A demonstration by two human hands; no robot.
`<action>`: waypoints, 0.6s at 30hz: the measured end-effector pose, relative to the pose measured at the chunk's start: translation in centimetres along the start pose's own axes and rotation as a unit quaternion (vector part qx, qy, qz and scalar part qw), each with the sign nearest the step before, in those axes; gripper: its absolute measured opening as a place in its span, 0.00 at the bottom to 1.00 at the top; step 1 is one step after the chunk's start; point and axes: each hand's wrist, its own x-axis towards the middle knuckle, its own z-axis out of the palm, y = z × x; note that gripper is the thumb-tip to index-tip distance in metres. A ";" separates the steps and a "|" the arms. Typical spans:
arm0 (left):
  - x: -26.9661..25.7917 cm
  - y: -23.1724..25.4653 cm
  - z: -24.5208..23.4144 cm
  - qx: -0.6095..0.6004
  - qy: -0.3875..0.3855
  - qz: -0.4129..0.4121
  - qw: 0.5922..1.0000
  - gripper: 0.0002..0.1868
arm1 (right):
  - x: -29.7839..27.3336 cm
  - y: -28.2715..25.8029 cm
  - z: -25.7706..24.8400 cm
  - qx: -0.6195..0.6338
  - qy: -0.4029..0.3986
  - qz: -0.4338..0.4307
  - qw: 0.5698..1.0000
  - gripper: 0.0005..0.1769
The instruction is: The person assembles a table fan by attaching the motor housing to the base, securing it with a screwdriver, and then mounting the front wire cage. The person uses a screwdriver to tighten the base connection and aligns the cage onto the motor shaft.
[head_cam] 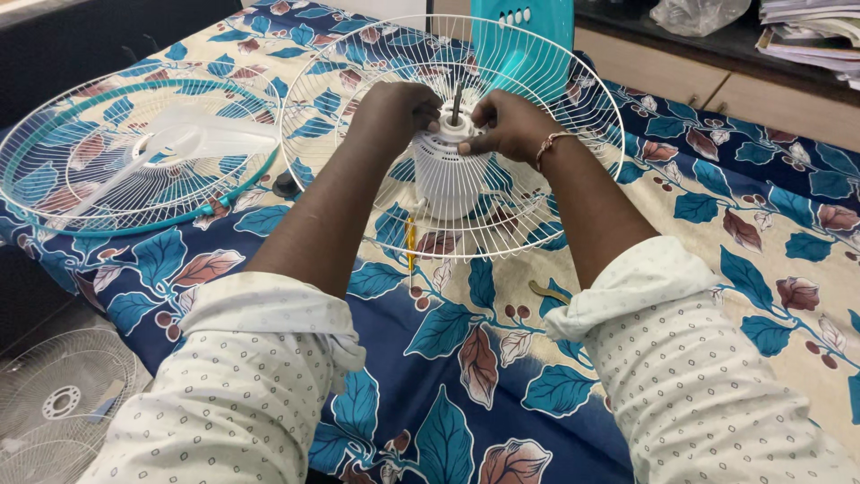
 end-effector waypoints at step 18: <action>-1.1 2.1 -0.7 0.069 -0.018 -0.018 0.997 0.24 | -0.5 -1.0 -0.9 -0.005 -0.059 -0.023 0.998 0.46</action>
